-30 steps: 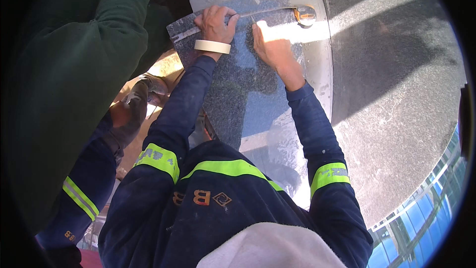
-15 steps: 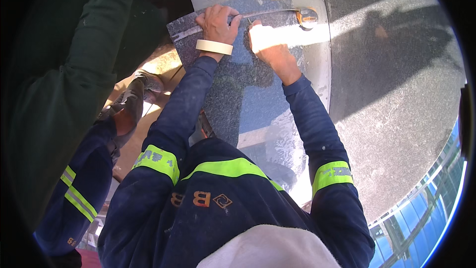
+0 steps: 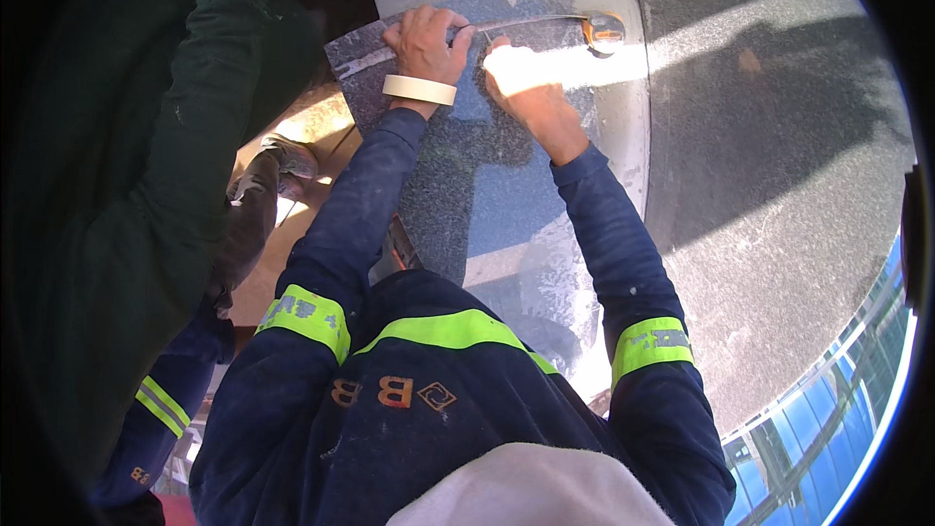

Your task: The person uses an angle grinder to cut a large stone slab, then measures and marks the slab with a tape measure and marker. The person handles the slab and tools while sitting on the floor.

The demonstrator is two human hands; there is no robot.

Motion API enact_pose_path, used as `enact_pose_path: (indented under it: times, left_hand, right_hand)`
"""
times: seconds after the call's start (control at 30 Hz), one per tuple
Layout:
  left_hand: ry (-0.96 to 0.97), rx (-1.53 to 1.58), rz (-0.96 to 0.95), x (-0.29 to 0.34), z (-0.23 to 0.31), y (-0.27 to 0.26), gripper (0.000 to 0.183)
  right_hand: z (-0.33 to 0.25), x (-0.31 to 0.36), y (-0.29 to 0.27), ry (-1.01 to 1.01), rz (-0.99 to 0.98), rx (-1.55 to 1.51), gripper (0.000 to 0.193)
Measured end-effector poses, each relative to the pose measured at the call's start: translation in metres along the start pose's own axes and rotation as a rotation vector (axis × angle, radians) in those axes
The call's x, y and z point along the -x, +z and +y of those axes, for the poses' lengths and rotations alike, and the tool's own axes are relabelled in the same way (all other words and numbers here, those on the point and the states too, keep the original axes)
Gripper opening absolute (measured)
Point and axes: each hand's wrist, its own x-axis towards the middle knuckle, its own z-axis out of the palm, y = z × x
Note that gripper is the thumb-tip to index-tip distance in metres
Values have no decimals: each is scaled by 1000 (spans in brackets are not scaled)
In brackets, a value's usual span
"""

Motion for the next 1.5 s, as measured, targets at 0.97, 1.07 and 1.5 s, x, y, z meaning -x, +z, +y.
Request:
enact_pose_path:
  times: [0.97, 1.07, 1.5]
  left_hand:
    - [23, 39, 8, -1, -6, 2, 14]
    - [26, 37, 11, 0, -4, 2, 14]
    - [92, 2, 64, 4, -11, 8, 15]
  right_hand:
    - [-4, -36, -15, -17, -361, 9, 24]
    - [-3, -47, -34, -105, -539, 36, 20]
    - [-6, -68, -35, -156, -761, 260, 17]
